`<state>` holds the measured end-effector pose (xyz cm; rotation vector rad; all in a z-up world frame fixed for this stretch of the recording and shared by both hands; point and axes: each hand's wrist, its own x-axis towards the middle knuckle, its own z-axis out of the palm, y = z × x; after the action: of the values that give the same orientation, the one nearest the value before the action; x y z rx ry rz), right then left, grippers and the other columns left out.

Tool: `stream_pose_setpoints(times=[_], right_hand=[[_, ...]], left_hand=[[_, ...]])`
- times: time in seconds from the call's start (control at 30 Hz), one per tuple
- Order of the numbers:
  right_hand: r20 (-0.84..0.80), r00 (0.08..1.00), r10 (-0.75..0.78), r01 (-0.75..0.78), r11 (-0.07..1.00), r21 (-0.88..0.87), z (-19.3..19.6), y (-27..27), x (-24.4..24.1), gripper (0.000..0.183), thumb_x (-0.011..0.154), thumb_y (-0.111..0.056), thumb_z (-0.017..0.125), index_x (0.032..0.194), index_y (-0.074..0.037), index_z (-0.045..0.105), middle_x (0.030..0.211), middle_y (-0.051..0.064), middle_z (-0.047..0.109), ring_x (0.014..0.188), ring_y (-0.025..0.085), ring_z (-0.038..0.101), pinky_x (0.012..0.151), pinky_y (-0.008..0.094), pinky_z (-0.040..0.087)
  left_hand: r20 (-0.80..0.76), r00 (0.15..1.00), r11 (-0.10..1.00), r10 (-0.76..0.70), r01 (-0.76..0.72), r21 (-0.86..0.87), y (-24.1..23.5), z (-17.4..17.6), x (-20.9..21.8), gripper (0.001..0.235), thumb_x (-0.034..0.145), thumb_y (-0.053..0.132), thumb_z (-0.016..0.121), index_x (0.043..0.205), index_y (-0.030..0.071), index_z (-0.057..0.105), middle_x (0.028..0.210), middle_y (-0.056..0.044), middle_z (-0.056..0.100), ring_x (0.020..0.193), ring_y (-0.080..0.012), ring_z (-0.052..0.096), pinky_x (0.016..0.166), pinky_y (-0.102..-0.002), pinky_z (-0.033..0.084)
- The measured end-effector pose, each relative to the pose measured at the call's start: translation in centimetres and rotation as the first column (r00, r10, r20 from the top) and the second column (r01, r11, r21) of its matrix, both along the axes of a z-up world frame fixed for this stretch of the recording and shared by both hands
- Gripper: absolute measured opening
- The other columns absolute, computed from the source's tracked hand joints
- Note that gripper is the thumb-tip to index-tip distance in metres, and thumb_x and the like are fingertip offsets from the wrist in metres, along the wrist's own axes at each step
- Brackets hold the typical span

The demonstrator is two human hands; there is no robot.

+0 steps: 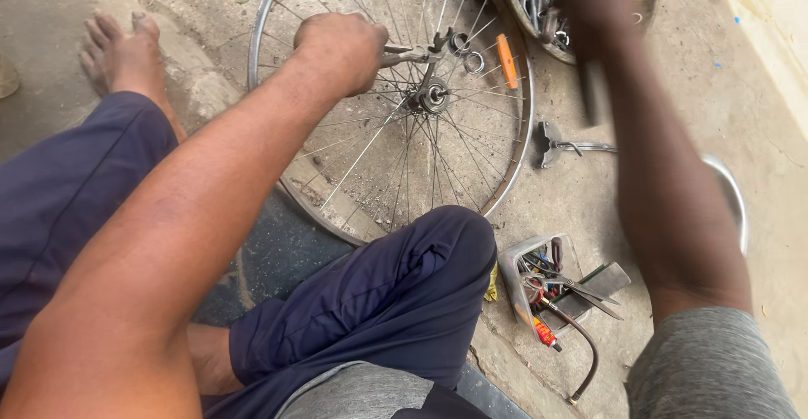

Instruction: The person is repairing a bicycle wheel hub. They use pliers and a hammer to adjust and secure components within the hub while sitting on the floor.

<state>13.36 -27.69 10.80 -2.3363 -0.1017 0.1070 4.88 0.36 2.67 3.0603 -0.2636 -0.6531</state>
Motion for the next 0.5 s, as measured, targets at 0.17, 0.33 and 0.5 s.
stream_pose_setpoints(times=[0.17,0.33,0.5], right_hand=[[-0.2,0.901,0.385,-0.429,0.724,-0.54,-3.5,2.8,-1.5,0.051,0.103,-0.035,0.065,0.149,-0.016,0.055,0.115,0.014,0.072,0.099,0.027,0.07,0.09,0.041,0.055],[-0.184,0.882,0.434,-0.455,0.681,-0.574,1.2,3.2,-0.7,0.048,0.1,-0.03,0.067,0.145,-0.017,0.059,0.119,0.013,0.072,0.098,0.027,0.071,0.09,0.044,0.057],[0.029,0.974,0.227,-0.227,0.974,0.007,2.4,2.2,-1.9,0.033,0.122,-0.031,0.055,0.141,-0.008,0.069,0.123,0.017,0.073,0.101,0.022,0.068,0.09,0.04,0.06]], left_hand=[[-0.041,0.999,1.0,-0.02,0.021,0.023,0.0,-0.1,-0.1,0.036,0.106,0.024,0.057,0.138,0.009,0.055,0.094,-0.016,0.067,0.073,-0.0205,0.069,0.064,-0.039,0.065],[-0.066,0.997,0.999,0.029,-0.031,-0.03,0.2,-0.5,-0.6,0.035,0.108,0.026,0.054,0.14,0.011,0.053,0.093,-0.016,0.067,0.073,-0.0207,0.069,0.063,-0.04,0.064],[-0.059,0.997,0.997,0.05,-0.053,-0.056,0.5,-1.3,-1.4,0.04,0.107,0.027,0.056,0.143,0.013,0.049,0.095,-0.017,0.066,0.072,-0.023,0.068,0.062,-0.041,0.064]])
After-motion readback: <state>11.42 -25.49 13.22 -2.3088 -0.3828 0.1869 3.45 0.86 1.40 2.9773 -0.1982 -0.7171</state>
